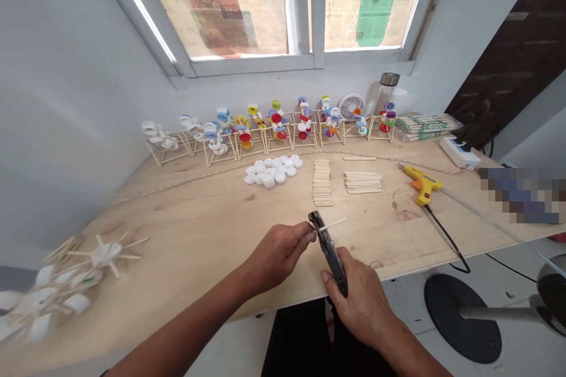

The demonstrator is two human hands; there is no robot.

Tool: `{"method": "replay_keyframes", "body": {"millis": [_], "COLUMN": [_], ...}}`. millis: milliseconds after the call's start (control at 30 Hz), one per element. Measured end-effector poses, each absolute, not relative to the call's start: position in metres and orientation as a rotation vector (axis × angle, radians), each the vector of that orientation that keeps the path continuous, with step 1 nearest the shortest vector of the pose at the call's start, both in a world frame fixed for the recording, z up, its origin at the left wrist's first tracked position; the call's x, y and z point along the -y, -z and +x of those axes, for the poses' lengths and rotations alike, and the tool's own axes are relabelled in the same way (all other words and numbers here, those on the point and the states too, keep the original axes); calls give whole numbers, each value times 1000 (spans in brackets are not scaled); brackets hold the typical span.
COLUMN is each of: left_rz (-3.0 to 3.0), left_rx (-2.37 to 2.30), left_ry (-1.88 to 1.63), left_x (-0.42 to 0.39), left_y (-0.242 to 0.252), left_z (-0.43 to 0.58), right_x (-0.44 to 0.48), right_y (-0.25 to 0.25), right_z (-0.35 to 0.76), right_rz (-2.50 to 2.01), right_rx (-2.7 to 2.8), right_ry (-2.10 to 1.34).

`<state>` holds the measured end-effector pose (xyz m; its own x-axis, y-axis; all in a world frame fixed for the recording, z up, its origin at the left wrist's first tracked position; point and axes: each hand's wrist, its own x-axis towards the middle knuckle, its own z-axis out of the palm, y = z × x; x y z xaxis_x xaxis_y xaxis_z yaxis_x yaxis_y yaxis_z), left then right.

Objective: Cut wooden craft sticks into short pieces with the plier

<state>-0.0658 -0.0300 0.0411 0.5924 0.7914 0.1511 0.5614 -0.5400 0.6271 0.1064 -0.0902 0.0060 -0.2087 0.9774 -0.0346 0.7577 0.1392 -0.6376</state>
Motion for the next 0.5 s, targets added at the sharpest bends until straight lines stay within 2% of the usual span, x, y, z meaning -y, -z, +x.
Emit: {"method": "replay_keyframes", "body": {"millis": [500], "left_rz": [1945], "left_rx": [-886], "left_ry": [-559], "left_x": [32], "left_y": [-51], "left_z": [-69], "right_x": [95], "right_y": [-5], "right_z": [111], "right_rz": [-1569], "right_rx": [2048], "right_ry": [-709]}}
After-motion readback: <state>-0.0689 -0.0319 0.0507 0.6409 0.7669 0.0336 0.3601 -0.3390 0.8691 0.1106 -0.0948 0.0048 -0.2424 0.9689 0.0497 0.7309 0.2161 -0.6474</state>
